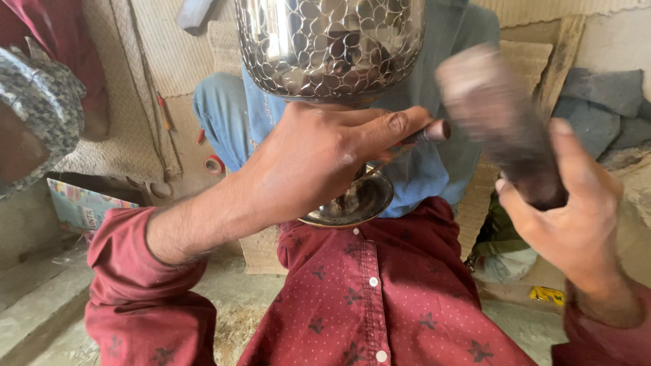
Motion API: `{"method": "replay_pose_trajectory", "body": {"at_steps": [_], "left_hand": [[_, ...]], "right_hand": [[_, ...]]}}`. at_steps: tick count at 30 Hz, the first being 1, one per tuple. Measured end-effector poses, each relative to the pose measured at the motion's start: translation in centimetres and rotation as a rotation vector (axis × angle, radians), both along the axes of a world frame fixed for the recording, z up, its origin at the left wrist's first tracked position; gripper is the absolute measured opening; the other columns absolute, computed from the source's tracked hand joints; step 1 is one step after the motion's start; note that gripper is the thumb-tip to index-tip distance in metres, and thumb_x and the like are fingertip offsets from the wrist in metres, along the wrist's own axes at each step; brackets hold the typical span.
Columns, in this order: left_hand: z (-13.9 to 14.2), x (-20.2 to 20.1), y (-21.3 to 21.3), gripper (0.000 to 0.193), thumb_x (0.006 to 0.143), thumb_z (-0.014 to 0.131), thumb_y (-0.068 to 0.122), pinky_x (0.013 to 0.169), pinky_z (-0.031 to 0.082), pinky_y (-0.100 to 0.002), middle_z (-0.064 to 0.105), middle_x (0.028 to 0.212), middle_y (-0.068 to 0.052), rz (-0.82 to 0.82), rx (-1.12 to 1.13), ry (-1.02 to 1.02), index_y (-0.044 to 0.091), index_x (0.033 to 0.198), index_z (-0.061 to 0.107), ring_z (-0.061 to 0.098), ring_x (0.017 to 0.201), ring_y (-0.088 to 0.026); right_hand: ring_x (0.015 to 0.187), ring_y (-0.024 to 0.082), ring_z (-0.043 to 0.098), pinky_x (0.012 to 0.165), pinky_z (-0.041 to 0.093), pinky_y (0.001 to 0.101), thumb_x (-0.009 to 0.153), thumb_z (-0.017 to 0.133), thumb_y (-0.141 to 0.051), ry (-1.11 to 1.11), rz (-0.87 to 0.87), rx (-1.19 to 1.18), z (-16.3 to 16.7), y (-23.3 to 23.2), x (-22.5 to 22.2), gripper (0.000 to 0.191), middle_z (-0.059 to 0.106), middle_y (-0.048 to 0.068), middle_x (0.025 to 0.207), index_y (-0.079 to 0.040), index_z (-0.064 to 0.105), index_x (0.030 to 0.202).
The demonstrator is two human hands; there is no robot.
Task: The person sits cross-legged on the floor with a silver metal vase-like vessel held between the legs. The person holds a punch against the vessel's stem and repeatedly strikes the punch with a wooden mallet, repositioning the punch around the stem to work the metal surface.
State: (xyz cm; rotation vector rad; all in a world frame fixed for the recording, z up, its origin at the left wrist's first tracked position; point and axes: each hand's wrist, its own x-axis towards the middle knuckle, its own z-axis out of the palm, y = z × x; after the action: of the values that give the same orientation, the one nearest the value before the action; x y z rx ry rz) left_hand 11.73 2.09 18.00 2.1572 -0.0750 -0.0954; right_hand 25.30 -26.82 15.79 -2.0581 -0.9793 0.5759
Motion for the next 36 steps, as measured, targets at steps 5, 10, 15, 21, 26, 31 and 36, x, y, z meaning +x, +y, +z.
{"method": "replay_pose_trajectory", "body": {"at_steps": [5,10,15,21,26,31,36], "left_hand": [[0.0,0.6,0.2,0.065,0.084,0.068,-0.007,0.069,0.062,-0.034,0.074,0.125,-0.002,-0.087,0.067,0.020,0.010,0.145,0.059,0.077,0.088,-0.020],[0.2,1.4,0.4,0.070,0.076,0.066,-0.009,0.068,0.061,-0.038,0.076,0.124,-0.004,-0.140,0.061,-0.006,0.009,0.143,0.060,0.077,0.090,-0.026],[0.5,2.4,0.9,0.063,0.078,0.067,-0.004,0.063,0.059,-0.042,0.077,0.108,-0.011,-0.182,0.119,0.030,0.003,0.140,0.060,0.075,0.085,-0.033],[0.3,4.0,1.0,0.052,0.085,0.067,0.000,0.066,0.061,-0.042,0.078,0.104,-0.012,-0.405,0.182,-0.085,0.008,0.137,0.065,0.075,0.080,-0.032],[0.3,4.9,1.3,0.053,0.086,0.064,-0.006,0.069,0.062,-0.038,0.079,0.101,-0.011,-0.498,0.036,-0.028,0.014,0.135,0.067,0.078,0.085,-0.027],[0.8,5.2,1.4,0.057,0.083,0.063,-0.006,0.068,0.062,-0.037,0.079,0.098,-0.011,-0.522,0.019,-0.016,0.014,0.136,0.067,0.078,0.085,-0.027],[0.9,5.4,1.5,0.040,0.089,0.065,0.004,0.061,0.061,-0.039,0.080,0.089,-0.007,-0.587,0.061,0.047,0.013,0.128,0.070,0.077,0.077,-0.027]], "right_hand": [[0.079,0.014,0.066,0.075,0.055,0.0287,0.089,0.076,0.013,0.180,-0.211,-0.115,-1.0,-2.0,-3.5,0.066,0.066,0.009,0.092,-0.001,0.041,0.143],[0.084,0.011,0.064,0.082,0.055,0.0252,0.097,0.077,0.008,0.343,-0.357,-0.007,-2.8,-4.2,-6.2,0.067,0.065,0.008,0.095,0.003,0.034,0.148],[0.080,0.013,0.063,0.080,0.054,0.0269,0.085,0.077,0.005,0.358,-0.283,-0.144,-3.8,-4.5,-7.8,0.086,0.065,0.007,0.091,0.004,0.033,0.160],[0.082,0.011,0.060,0.082,0.052,0.0243,0.094,0.079,0.002,0.335,-0.440,-0.037,-5.2,-5.0,-11.0,0.081,0.061,0.006,0.092,0.004,0.032,0.160],[0.091,0.015,0.063,0.089,0.053,0.0264,0.102,0.078,0.008,0.293,-0.558,0.096,-7.1,-7.3,-13.4,0.093,0.064,0.010,0.103,0.000,0.010,0.166],[0.089,0.018,0.060,0.082,0.051,0.0308,0.102,0.075,0.012,0.142,-0.644,0.304,-8.7,-8.6,-14.4,0.102,0.055,0.014,0.120,-0.010,-0.002,0.165],[0.091,0.025,0.060,0.079,0.054,0.0384,0.093,0.078,0.011,-0.176,-0.456,0.083,-9.6,-8.6,-13.9,0.105,0.052,0.022,0.120,-0.021,0.007,0.163]]}}
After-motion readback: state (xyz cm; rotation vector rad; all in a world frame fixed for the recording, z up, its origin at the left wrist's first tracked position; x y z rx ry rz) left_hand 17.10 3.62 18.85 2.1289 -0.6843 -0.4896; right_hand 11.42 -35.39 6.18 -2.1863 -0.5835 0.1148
